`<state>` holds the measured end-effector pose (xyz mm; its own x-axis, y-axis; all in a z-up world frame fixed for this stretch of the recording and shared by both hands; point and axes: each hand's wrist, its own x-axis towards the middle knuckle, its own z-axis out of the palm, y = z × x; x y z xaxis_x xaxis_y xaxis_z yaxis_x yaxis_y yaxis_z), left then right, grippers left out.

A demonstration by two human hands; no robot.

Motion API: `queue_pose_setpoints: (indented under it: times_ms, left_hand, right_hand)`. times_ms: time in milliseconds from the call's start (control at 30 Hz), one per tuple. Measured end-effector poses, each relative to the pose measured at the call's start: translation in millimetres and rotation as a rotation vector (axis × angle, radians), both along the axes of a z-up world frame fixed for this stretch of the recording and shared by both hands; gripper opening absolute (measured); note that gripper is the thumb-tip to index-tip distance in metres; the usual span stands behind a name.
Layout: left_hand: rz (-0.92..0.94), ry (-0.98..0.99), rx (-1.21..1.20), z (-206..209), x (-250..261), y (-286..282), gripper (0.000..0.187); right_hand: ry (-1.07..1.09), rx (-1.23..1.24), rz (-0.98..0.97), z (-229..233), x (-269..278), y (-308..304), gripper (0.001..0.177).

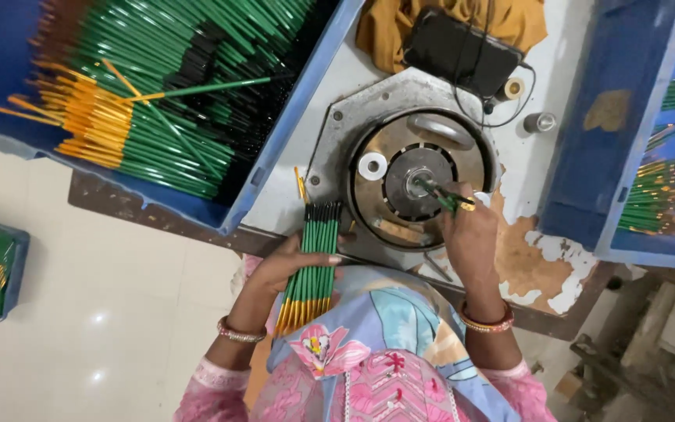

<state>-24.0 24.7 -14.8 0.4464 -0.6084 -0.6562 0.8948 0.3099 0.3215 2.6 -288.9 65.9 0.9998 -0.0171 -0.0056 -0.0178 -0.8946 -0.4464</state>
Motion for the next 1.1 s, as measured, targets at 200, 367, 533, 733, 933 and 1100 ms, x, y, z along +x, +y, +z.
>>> queue_pose_setpoints:
  times_ms: [200,367,533,733,933,1100]
  left_hand:
    - [0.374,-0.155,0.176,-6,20,-12,0.047]
    - [0.444,-0.096,0.108,8,10,-21,0.042]
    - [0.293,-0.222,0.116,10,9,-26,0.035]
    - [0.018,-0.868,0.266,72,21,-22,0.032]
    - [0.176,-0.574,0.284,41,30,-24,0.023]
    - [0.315,-0.225,0.103,34,36,-21,0.029]
  right_hand:
    - [-0.085,0.085,0.161,20,18,18,0.025]
    - [0.304,-0.257,-0.073,-6,-17,19,0.012]
    - [-0.131,0.626,-0.069,23,-39,25,0.013]
    - [0.310,0.095,0.463,23,-26,26,0.026]
    - [0.018,0.470,-0.144,65,-8,-10,0.018]
    - [-0.141,0.363,-0.283,91,-19,-7,0.018]
